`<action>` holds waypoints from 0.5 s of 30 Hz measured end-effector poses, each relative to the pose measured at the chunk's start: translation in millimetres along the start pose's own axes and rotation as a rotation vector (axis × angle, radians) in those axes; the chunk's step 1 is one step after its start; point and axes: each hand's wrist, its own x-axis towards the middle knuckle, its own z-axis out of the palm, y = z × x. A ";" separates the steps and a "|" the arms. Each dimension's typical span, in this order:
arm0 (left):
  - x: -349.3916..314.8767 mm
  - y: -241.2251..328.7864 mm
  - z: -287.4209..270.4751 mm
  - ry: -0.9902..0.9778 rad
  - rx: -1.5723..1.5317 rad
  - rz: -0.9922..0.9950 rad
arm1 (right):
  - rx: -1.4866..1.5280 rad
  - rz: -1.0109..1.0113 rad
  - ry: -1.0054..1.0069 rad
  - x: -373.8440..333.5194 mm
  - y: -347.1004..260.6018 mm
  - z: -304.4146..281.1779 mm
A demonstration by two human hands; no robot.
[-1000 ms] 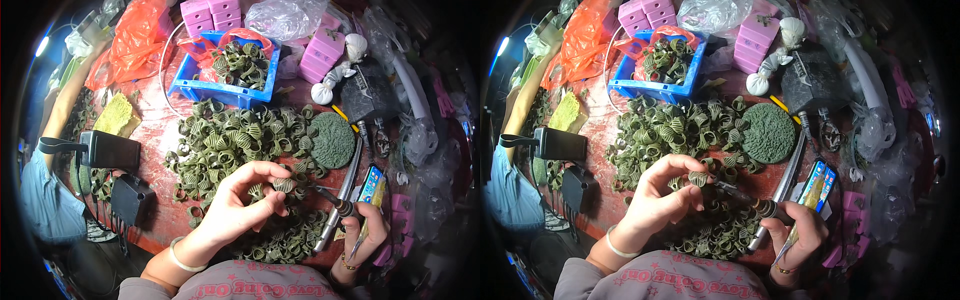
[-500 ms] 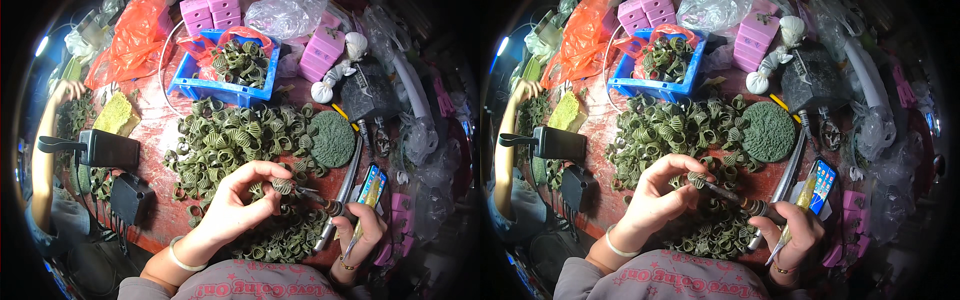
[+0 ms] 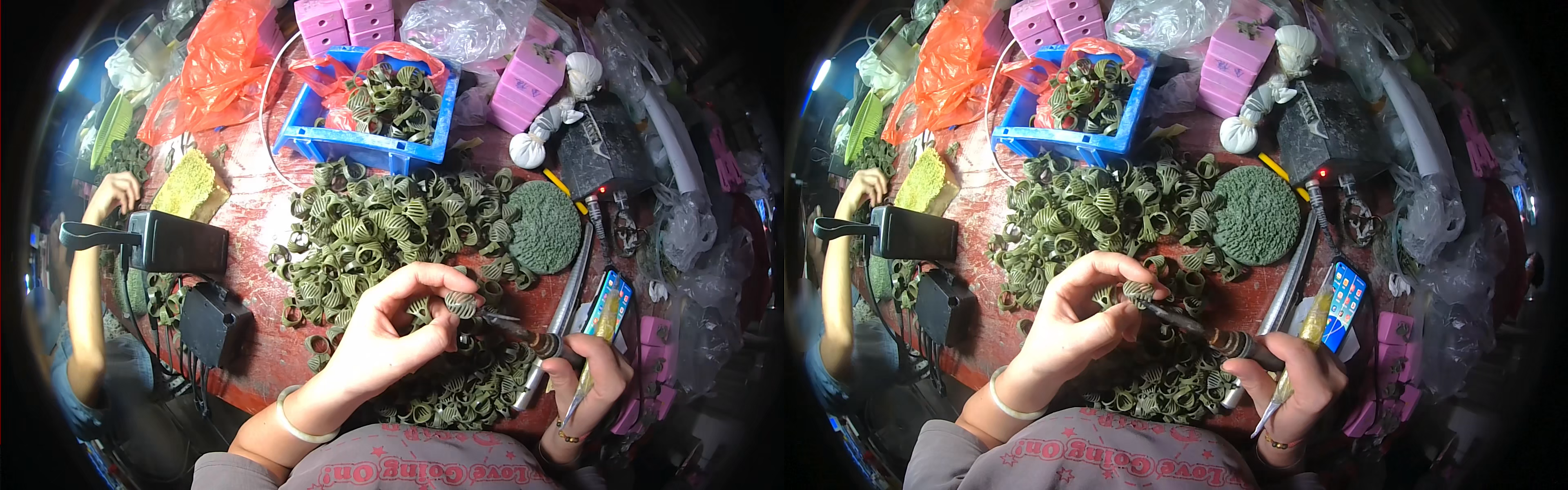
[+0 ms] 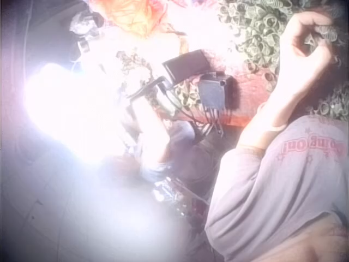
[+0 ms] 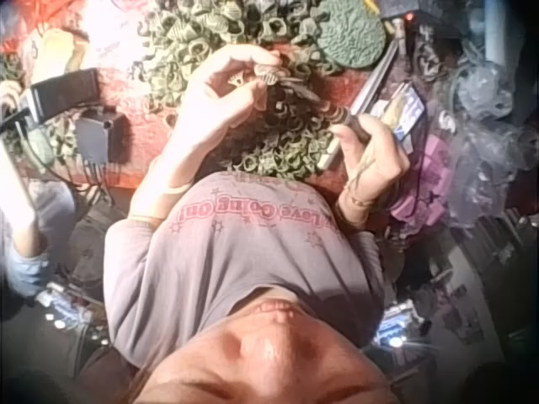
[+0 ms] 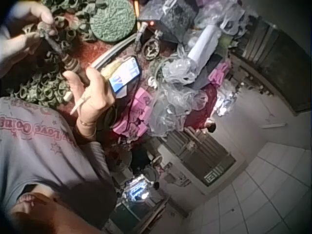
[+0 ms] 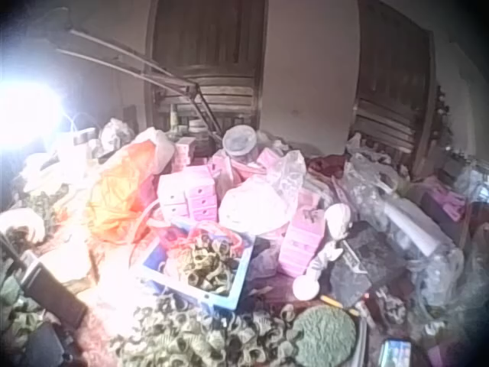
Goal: Using a soldering iron to melt and fuse plastic hair clip components together.
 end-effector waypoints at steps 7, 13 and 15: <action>0.8 -1.4 0.4 -0.004 0.008 0.001 | -0.003 -0.001 0.002 1.8 -0.5 -0.5; 1.3 -2.3 -0.2 -0.008 0.020 0.017 | -0.004 -0.023 0.006 2.4 0.3 0.3; 1.2 -1.9 0.2 -0.003 0.025 0.020 | -0.005 -0.018 -0.003 1.8 0.8 0.1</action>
